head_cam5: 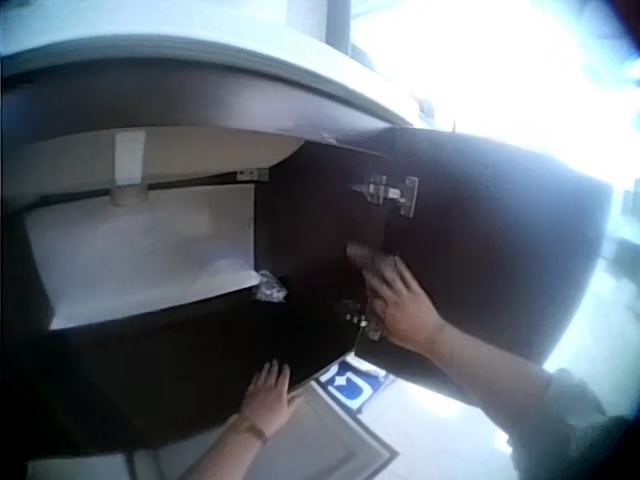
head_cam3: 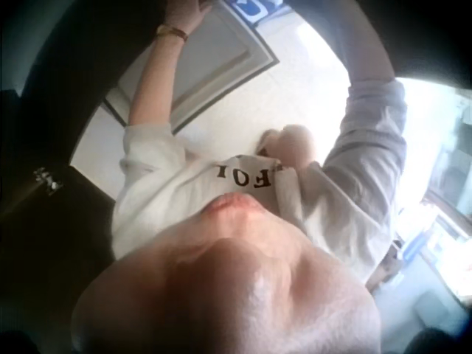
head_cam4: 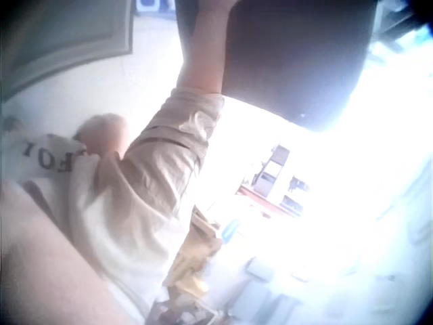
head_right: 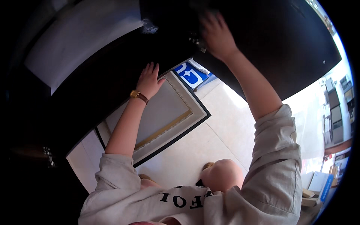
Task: The person wipes down a white sink basin and then cleans the interior and exterior of the dark wood vanity cabinet using a cloth.
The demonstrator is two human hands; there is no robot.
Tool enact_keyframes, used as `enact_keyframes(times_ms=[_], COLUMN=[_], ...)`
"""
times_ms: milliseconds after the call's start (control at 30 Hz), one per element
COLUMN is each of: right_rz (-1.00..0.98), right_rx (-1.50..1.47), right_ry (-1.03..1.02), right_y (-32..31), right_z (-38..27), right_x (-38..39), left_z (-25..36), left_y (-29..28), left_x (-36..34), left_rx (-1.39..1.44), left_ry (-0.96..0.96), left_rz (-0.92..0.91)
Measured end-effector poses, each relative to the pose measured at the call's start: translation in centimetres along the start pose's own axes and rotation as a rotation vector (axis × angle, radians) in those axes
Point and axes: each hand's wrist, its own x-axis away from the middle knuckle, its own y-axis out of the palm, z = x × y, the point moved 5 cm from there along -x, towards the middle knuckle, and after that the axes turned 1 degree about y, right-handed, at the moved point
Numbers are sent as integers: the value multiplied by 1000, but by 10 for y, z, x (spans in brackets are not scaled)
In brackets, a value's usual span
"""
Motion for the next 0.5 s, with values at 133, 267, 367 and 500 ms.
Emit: enact_keyframes(times_ms=[133,267,367,500], right_rz=[-69,176,479,224], right_rx=[-117,4,-5,-148], right_ry=[-282,-33,93,-102], right_y=[8,-68,-98,-52], right_z=[8,70,103,70], right_x=[29,12,3,11], left_z=[-18,-8,9,31], left_y=[13,11,13,18], left_x=[9,14,2,-8], left_rx=[-81,-134,-150,-101], left_ry=[84,-16,-102,83], left_rz=[84,84,68,134])
